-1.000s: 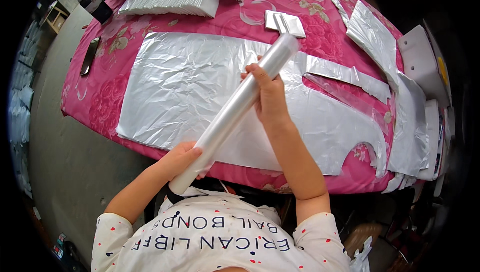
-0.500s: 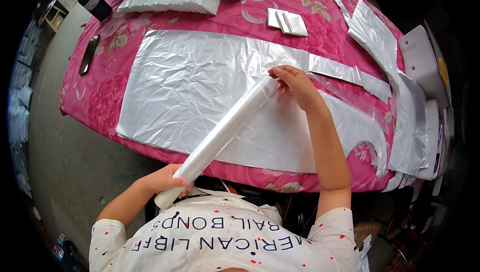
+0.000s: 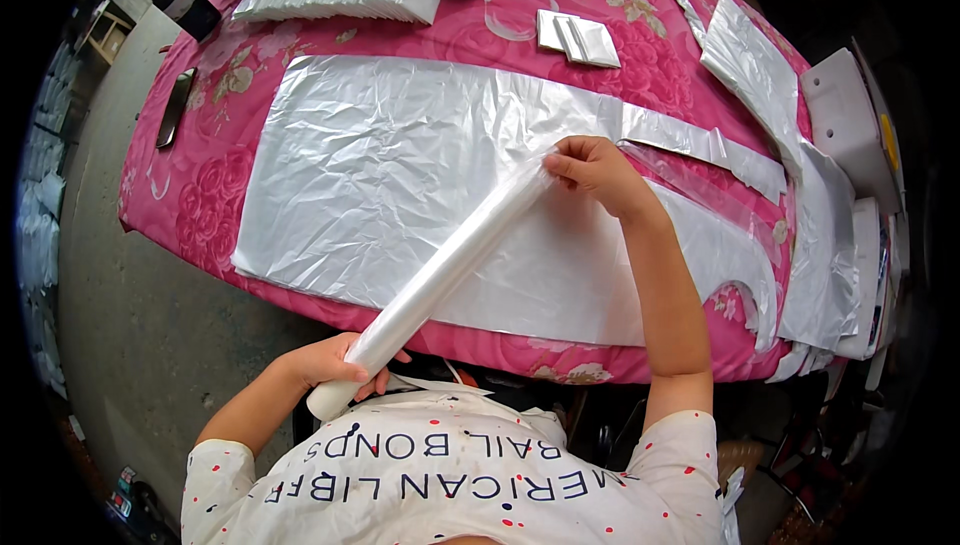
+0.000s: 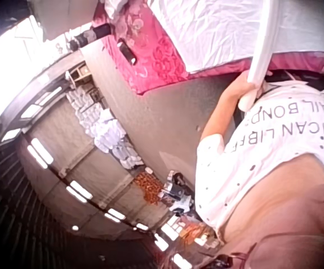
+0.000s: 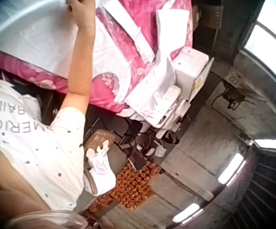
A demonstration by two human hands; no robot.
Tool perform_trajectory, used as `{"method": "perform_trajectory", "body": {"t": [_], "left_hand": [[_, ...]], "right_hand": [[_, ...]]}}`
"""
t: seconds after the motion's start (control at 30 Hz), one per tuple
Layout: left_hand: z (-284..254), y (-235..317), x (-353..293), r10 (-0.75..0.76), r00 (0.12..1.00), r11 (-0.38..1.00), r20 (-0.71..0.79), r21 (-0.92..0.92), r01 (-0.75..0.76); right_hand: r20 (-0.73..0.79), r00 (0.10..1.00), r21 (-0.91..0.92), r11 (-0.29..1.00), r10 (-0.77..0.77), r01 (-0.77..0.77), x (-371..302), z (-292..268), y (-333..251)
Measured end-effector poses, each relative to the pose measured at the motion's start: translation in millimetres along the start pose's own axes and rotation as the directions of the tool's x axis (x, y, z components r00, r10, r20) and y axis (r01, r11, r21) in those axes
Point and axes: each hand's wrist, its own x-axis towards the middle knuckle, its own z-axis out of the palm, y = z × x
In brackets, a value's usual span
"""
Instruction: The person repeatedly unrolls a plastic film roll, tears off a small rectangular piece, and wraps a small white rectangular item. They place the wrapped item on a stack and repeat the process multiple times on a pink floral tablecloth.
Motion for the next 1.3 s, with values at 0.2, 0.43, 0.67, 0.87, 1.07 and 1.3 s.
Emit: {"method": "perform_trajectory", "body": {"t": [0.2,0.43,0.67,0.87,1.07,1.3], "left_hand": [[-30.8,-20.7,-29.3,-0.224,0.974,0.974,0.038,-0.007,0.225],[-62.6,-17.6,-66.3,-0.368,0.926,0.906,0.081,0.255,0.338],[8.8,110.4,-8.9,-0.109,0.991,0.430,-0.082,0.895,0.122],[32.7,140.7,59.8,0.486,0.864,-0.246,0.130,0.969,-0.008],[31.2,89.1,103.3,0.338,0.727,-0.493,0.597,0.771,-0.403],[36.6,59.8,108.8,0.286,0.806,-0.485,0.518,0.803,-0.345]], "right_hand": [[-0.405,0.909,-0.044,0.996,-0.093,0.082,0.7,-105.6,36.2],[-0.583,0.803,-0.155,0.987,-0.126,0.042,-15.2,-174.8,59.8],[-0.365,0.918,-0.120,0.986,-0.155,0.119,13.3,-101.2,24.5],[-0.254,0.960,-0.270,0.962,-0.119,0.047,30.1,-56.7,-9.8],[-0.181,0.976,-0.343,0.938,-0.119,0.050,47.8,-55.3,-12.7],[-0.221,0.970,-0.334,0.942,-0.104,0.024,51.3,-60.0,-11.0]]}}
